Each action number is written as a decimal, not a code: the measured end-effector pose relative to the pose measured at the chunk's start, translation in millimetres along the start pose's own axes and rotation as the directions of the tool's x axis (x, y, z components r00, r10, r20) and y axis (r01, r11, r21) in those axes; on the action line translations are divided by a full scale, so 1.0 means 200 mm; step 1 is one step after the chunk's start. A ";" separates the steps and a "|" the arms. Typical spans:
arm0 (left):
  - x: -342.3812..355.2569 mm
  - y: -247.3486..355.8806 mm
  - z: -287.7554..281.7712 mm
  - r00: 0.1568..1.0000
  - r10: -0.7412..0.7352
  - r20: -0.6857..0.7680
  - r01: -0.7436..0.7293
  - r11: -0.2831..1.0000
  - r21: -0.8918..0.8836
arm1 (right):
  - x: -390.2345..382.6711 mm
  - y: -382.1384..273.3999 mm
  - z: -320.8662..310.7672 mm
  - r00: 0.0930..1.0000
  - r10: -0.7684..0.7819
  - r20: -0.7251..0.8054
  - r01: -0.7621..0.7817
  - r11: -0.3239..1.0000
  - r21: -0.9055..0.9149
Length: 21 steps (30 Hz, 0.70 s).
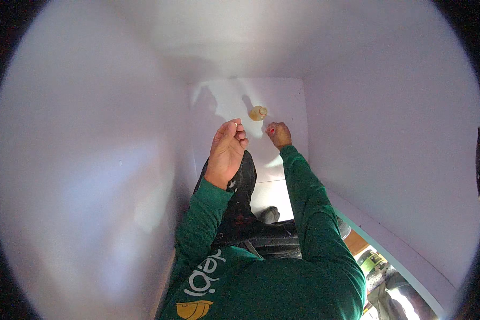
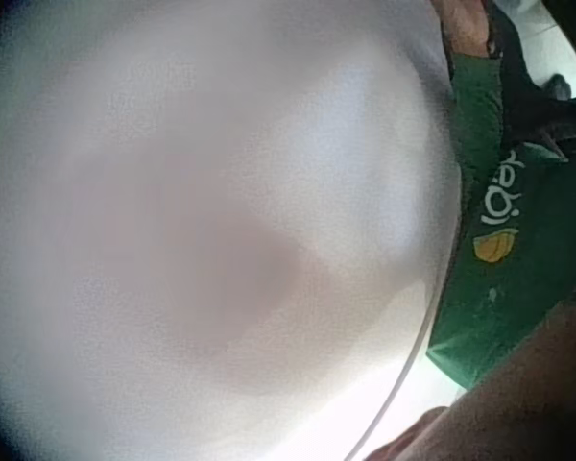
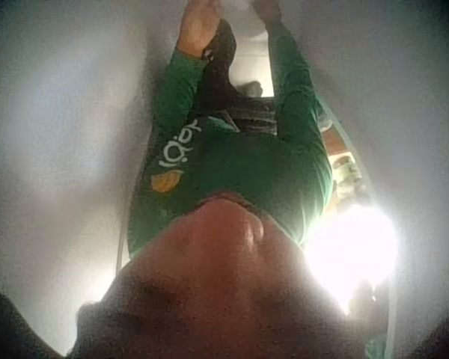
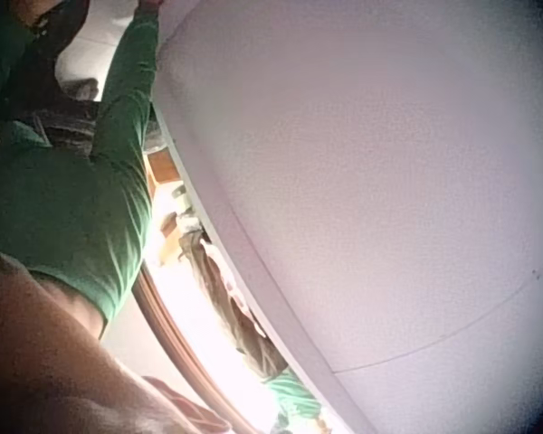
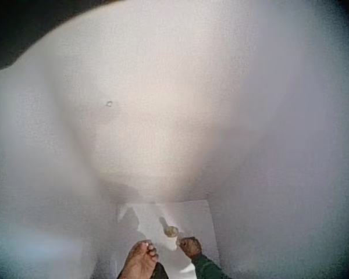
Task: The person installs a white wall panel inside a cabinet by marking positions, inserting wall plugs, and driving screws with a cordless drill. They also use a hammer to tap the panel into place along a pre-drawn line.
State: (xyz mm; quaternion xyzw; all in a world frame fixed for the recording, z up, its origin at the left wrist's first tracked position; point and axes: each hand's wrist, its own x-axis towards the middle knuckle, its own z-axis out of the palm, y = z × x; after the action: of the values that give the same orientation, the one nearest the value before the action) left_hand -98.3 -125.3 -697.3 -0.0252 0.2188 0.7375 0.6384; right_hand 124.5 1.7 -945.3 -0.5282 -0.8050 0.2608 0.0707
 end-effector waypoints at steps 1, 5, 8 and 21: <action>0.00 0.00 0.00 1.000 0.003 -0.007 -0.003 1.000 0.004 | 0.00 -0.02 0.00 0.998 0.047 0.042 -0.047 0.999 -0.006; -0.01 0.01 -0.01 1.000 0.014 -0.017 -0.013 1.000 0.007 | -0.03 -0.07 -0.04 1.000 0.019 0.015 -0.020 0.999 0.046; 0.00 0.01 0.01 1.000 0.013 -0.004 -0.013 1.000 0.016 | -0.08 -0.04 0.00 0.975 -0.080 -0.208 0.097 0.993 0.074; 0.00 0.00 0.00 1.000 0.005 0.000 -0.005 1.000 0.005 | -0.11 -0.07 0.04 0.984 0.151 -0.093 -0.132 0.975 0.181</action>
State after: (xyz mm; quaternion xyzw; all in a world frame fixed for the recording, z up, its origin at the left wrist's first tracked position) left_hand -98.6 -125.9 -697.9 -0.0228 0.2207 0.7385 0.6367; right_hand 119.5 -25.4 -940.2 -0.5892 -0.7345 0.3060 0.1404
